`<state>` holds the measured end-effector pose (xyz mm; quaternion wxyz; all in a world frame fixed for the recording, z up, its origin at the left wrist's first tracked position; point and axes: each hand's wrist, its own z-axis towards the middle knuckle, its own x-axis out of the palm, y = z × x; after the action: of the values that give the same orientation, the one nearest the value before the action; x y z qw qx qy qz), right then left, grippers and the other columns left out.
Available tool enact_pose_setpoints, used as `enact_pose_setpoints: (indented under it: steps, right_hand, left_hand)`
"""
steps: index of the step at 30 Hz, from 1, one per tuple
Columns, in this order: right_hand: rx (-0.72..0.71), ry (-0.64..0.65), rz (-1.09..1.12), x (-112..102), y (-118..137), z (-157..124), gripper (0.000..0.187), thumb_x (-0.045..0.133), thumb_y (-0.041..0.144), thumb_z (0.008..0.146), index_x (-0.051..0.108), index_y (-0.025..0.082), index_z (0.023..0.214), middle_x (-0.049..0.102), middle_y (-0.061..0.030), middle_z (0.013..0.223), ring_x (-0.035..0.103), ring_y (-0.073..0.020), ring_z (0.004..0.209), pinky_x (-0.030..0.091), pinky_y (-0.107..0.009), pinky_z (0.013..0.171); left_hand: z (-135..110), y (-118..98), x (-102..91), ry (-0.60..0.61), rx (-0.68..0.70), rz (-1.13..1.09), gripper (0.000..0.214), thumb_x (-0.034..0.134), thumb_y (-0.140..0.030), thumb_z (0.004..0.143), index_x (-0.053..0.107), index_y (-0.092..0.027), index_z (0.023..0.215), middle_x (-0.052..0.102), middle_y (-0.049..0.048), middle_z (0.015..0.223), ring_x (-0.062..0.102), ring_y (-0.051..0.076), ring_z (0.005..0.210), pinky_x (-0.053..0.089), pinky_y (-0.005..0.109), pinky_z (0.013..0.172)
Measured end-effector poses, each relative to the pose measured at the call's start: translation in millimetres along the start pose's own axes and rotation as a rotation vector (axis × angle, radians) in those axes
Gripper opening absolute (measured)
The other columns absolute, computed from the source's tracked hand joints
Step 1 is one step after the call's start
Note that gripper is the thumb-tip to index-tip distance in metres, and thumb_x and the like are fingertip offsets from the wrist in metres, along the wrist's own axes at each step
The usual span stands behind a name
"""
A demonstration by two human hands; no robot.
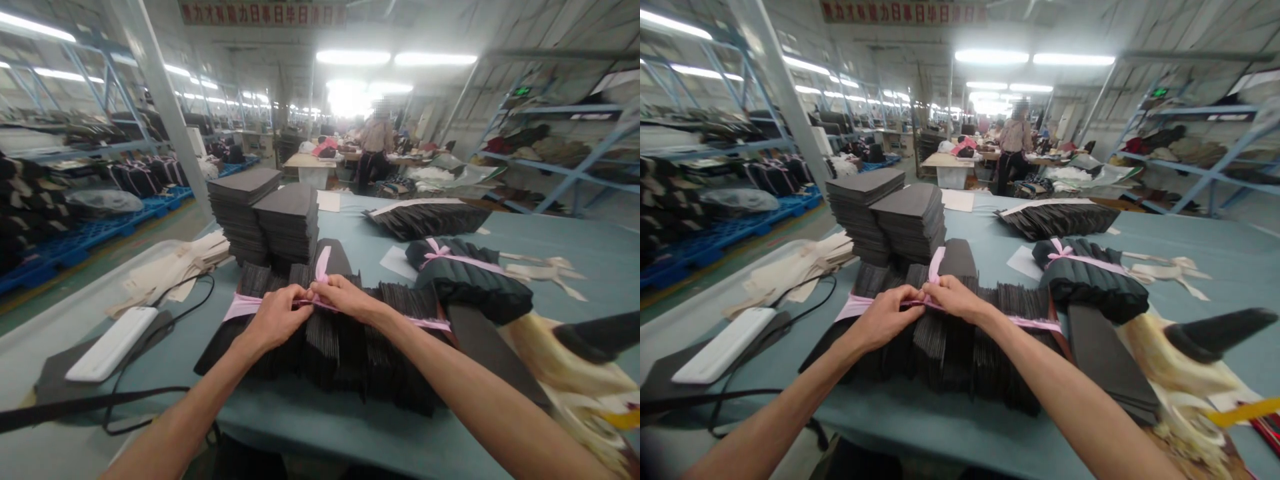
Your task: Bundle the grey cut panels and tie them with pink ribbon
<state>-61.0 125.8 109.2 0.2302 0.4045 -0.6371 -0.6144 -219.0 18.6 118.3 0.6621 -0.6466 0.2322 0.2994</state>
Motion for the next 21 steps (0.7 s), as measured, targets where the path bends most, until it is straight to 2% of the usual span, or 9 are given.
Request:
enact_pose_setpoints:
  steps: [4, 6, 10, 15, 18, 21]
  right_hand:
    - [0.031, -0.027, 0.024, 1, 2, -1, 0.029, 0.050, 0.033, 0.091, 0.066, 0.016, 0.075, 0.042, 0.0077, 0.048, 0.031, -0.0092, 0.045, 0.023, -0.023, 0.045]
    - [0.044, -0.038, 0.037, 2, 4, -2, 0.030, 0.048, 0.033, 0.092, 0.067, 0.016, 0.078, 0.040, 0.0082, 0.047, 0.030, -0.0099, 0.044, 0.024, -0.023, 0.044]
    - [0.063, -0.067, 0.063, 4, 10, -2, 0.033, 0.046, 0.034, 0.093, 0.067, 0.015, 0.076, 0.035, 0.0090, 0.046, 0.027, -0.0102, 0.044, 0.023, -0.023, 0.044]
    - [0.083, -0.123, 0.084, 7, 13, -2, 0.032, 0.048, 0.032, 0.091, 0.063, 0.016, 0.067, 0.036, 0.0078, 0.047, 0.029, -0.0095, 0.046, 0.023, -0.023, 0.045]
    - [0.102, -0.168, 0.086, 10, 14, -3, 0.033, 0.048, 0.030, 0.090, 0.055, 0.019, 0.060, 0.033, 0.0080, 0.045, 0.027, -0.0093, 0.044, 0.023, -0.023, 0.044]
    - [0.115, -0.191, 0.092, 11, 16, -3, 0.037, 0.046, 0.026, 0.091, 0.049, 0.020, 0.054, 0.029, 0.0081, 0.043, 0.024, -0.0091, 0.043, 0.023, -0.023, 0.042]
  left_hand:
    - [-9, -8, 1.2, -0.172, 0.023, 0.154, 0.010, 0.066, -0.028, 0.089, 0.065, -0.020, 0.094, 0.074, 0.0041, 0.095, 0.068, 0.025, 0.093, 0.044, 0.036, 0.085]
    - [-13, -10, 2.1, -0.231, 0.048, 0.268, 0.007, 0.068, -0.027, 0.091, 0.066, -0.020, 0.090, 0.072, 0.0031, 0.093, 0.066, 0.025, 0.092, 0.041, 0.038, 0.085]
    - [-16, -17, 5.8, -0.247, 0.066, 0.390, 0.016, 0.066, -0.032, 0.098, 0.074, -0.023, 0.087, 0.073, 0.0033, 0.095, 0.065, 0.025, 0.093, 0.038, 0.038, 0.083]
    - [-12, -26, 14.4, -0.301, -0.028, 0.494, 0.026, 0.069, -0.042, 0.097, 0.074, -0.022, 0.082, 0.075, 0.0046, 0.090, 0.068, 0.028, 0.093, 0.037, 0.039, 0.079]
    - [-12, -26, 20.0, -0.351, -0.073, 0.475, 0.029, 0.066, -0.042, 0.099, 0.073, -0.022, 0.081, 0.076, 0.0040, 0.088, 0.070, 0.026, 0.089, 0.037, 0.037, 0.078]
    - [-17, -24, 25.9, -0.400, -0.036, 0.508, 0.027, 0.062, -0.040, 0.102, 0.075, -0.022, 0.086, 0.076, 0.0044, 0.090, 0.070, 0.026, 0.089, 0.038, 0.038, 0.077]
